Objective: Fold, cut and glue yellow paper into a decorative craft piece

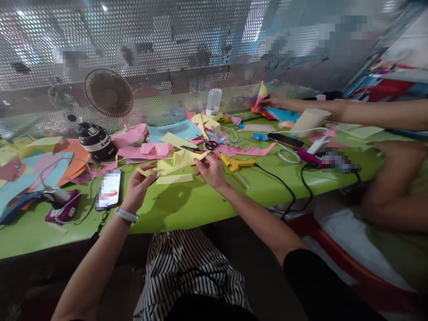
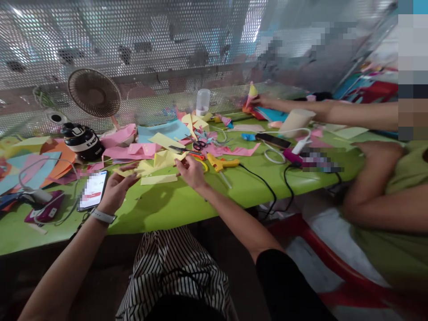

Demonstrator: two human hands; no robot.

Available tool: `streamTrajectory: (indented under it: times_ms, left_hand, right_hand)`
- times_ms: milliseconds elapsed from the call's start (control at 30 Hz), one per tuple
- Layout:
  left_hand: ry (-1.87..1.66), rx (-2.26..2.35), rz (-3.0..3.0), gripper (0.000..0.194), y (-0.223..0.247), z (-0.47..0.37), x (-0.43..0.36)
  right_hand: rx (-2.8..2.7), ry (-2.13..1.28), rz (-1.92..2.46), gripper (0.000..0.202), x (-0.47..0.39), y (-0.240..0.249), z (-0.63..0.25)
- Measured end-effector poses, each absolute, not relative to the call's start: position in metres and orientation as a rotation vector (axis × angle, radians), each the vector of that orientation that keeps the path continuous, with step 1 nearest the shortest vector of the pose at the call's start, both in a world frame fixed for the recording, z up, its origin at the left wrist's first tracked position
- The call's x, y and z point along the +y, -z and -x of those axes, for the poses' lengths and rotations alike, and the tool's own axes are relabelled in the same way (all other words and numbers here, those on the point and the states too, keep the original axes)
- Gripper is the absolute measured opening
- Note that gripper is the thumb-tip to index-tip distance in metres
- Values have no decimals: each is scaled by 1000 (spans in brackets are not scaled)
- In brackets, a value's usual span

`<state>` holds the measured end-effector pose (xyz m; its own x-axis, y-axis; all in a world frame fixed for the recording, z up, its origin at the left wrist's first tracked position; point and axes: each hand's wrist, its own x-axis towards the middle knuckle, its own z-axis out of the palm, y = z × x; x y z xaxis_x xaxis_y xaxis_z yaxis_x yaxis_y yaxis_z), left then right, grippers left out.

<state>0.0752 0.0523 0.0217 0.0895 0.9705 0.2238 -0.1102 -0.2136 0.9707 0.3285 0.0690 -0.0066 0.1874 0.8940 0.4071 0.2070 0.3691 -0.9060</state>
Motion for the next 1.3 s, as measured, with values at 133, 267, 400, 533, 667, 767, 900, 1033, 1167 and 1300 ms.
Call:
streamTrajectory:
  times_ms: [133, 267, 400, 533, 667, 767, 900, 1033, 1167, 1300]
  left_hand:
    - [-1315, 878, -1430, 49, -26, -70, 77]
    - [-1233, 786, -1415, 58, -31, -67, 104]
    - [-1271, 845, -1364, 59, -25, -68, 120]
    - [-1290, 900, -1331, 55, -12, -69, 121]
    - [-1267, 858, -1313, 57, -9, -68, 117]
    - [-1266, 866, -1302, 55, -12, -68, 114]
    - [-1318, 875, -1262, 56, -16, -70, 113]
    - [-1386, 864, -1172, 59, -17, -70, 116]
    - [-1400, 857, -1084, 56, -13, -73, 120]
    - [-1360, 858, -1119, 58, -13, -77, 117]
  right_hand:
    - [-1309, -769, 1121, 36, 86, 0, -327]
    - [-1288, -911, 1030, 27, 107, -9, -323]
    - [-1203, -1155, 944, 35, 118, -9, -322]
    - [-1202, -1278, 853, 46, 118, -3, -328]
    - [-1190, -1328, 816, 45, 117, -1, -332]
    - [-1162, -1392, 823, 38, 116, 0, -329]
    - [-1227, -1520, 857, 31, 113, 1, -326]
    - [-1360, -1621, 892, 28, 107, 0, -325]
    - [-1501, -1645, 974, 30, 100, -3, -322]
    - [-1486, -1604, 1084, 27, 101, -1, -317]
